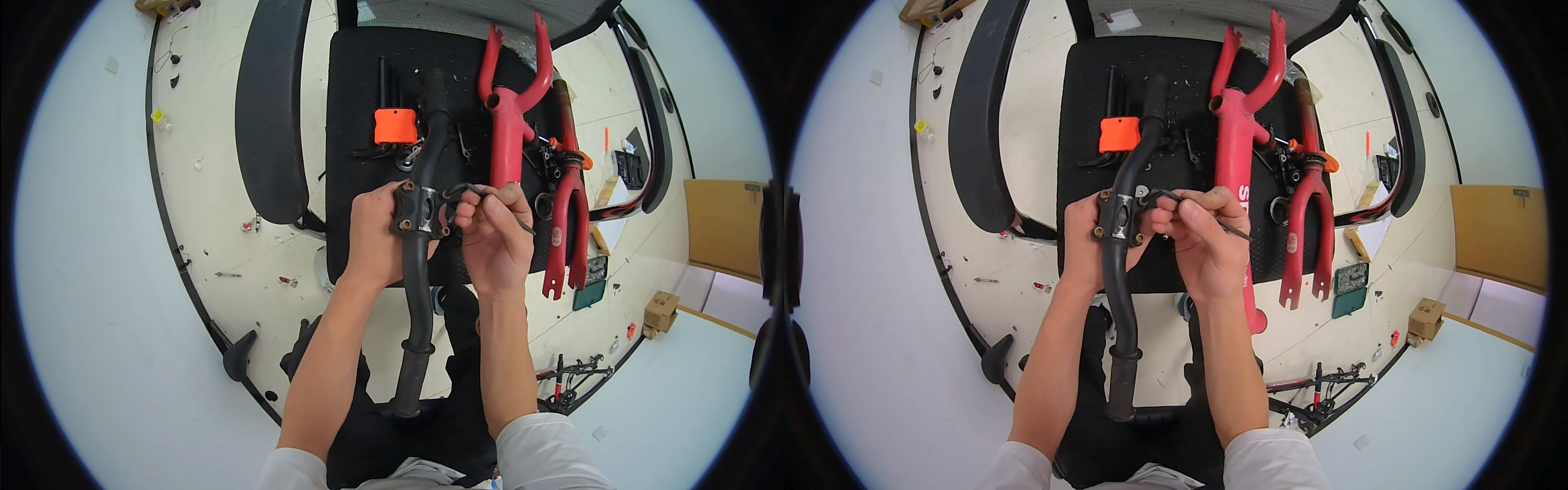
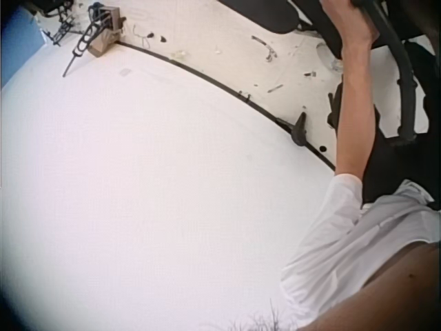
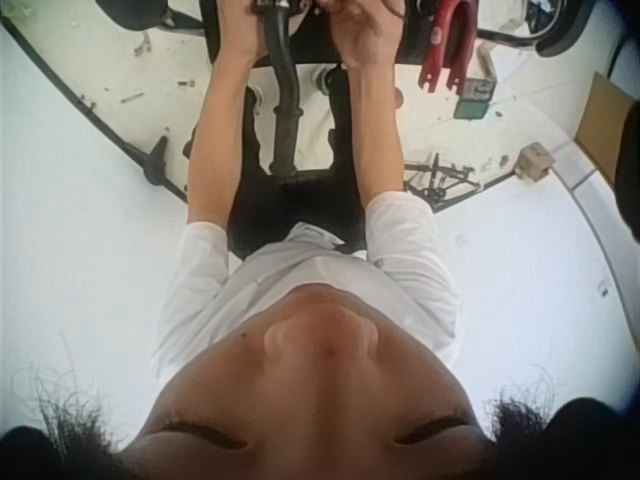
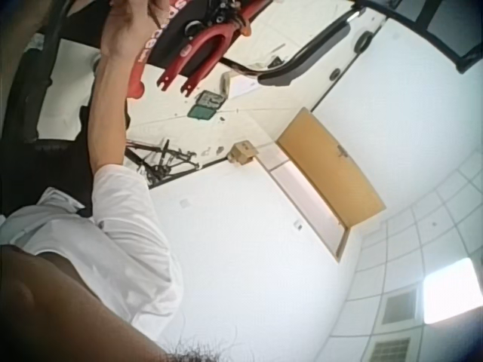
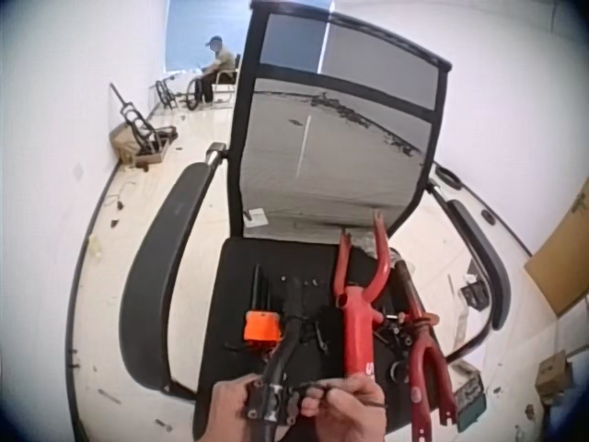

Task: The person assembles a bicycle handlebar stem by inserting a black stem into a red fork steerer tube, aligning and inserting bolts, and tightening them with an Allen key. The person repeatedly adjusts and tightens the bolts to secure the stem to the fork.

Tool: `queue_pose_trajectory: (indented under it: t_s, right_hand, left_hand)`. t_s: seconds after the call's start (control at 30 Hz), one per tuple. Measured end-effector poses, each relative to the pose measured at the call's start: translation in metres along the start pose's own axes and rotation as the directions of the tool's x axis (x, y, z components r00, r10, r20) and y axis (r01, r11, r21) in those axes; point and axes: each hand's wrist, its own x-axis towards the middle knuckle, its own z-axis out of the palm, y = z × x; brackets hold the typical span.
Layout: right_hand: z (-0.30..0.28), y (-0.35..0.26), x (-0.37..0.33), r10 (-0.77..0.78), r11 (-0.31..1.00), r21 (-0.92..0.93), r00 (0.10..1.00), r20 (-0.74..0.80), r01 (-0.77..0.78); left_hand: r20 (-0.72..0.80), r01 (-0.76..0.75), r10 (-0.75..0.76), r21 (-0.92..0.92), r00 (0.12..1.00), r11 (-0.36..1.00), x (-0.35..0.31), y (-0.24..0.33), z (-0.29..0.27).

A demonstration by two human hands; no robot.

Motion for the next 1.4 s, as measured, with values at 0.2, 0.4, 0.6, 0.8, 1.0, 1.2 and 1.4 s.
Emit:
queue_pose_trajectory:
  t_s: [0.2, 0.4, 0.6, 0.8, 1.0, 1.2, 1.4]
  right_hand:
    - [0.004, -0.011, -0.001, -0.135, 0.881, -0.439, 0.983, 0.127, 0.177]
    - [0.007, -0.005, -0.003, -0.124, 0.937, -0.307, 0.98, 0.159, 0.168]
    - [0.004, -0.008, -0.001, 0.074, 0.996, -0.048, 0.994, 0.086, -0.07]
    - [-0.005, -0.03, 0.015, 0.29, 0.954, -0.143, 0.931, 0.221, -0.263]
    - [0.01, -0.036, 0.034, 0.374, 0.873, -0.397, 0.912, 0.169, -0.285]
    - [0.001, -0.032, 0.036, 0.412, 0.907, -0.215, 0.874, 0.259, -0.363]
    - [-0.001, -0.011, 0.023, 0.261, 0.965, -0.037, 0.96, 0.101, -0.259]
  left_hand:
    - [-0.046, -0.068, 0.069, 0.027, 0.997, 0.997, 0.0, -0.005, 0.003]
    - [-0.034, -0.071, 0.069, -0.05, 0.997, 0.996, 0.0, -0.001, 0.0]
    - [0.034, -0.141, 0.14, 0.039, 0.99, 0.989, 0.003, -0.006, -0.013]
    - [0.101, -0.276, 0.271, 0.043, 0.957, 0.96, 0.003, -0.003, -0.023]
    - [0.111, -0.295, 0.292, 0.012, 0.95, 0.955, 0.002, -0.004, -0.022]
    - [0.116, -0.297, 0.294, 0.013, 0.949, 0.955, 0.002, -0.006, -0.022]
    - [0.086, -0.175, 0.173, 0.024, 0.981, 0.984, 0.001, -0.004, -0.017]
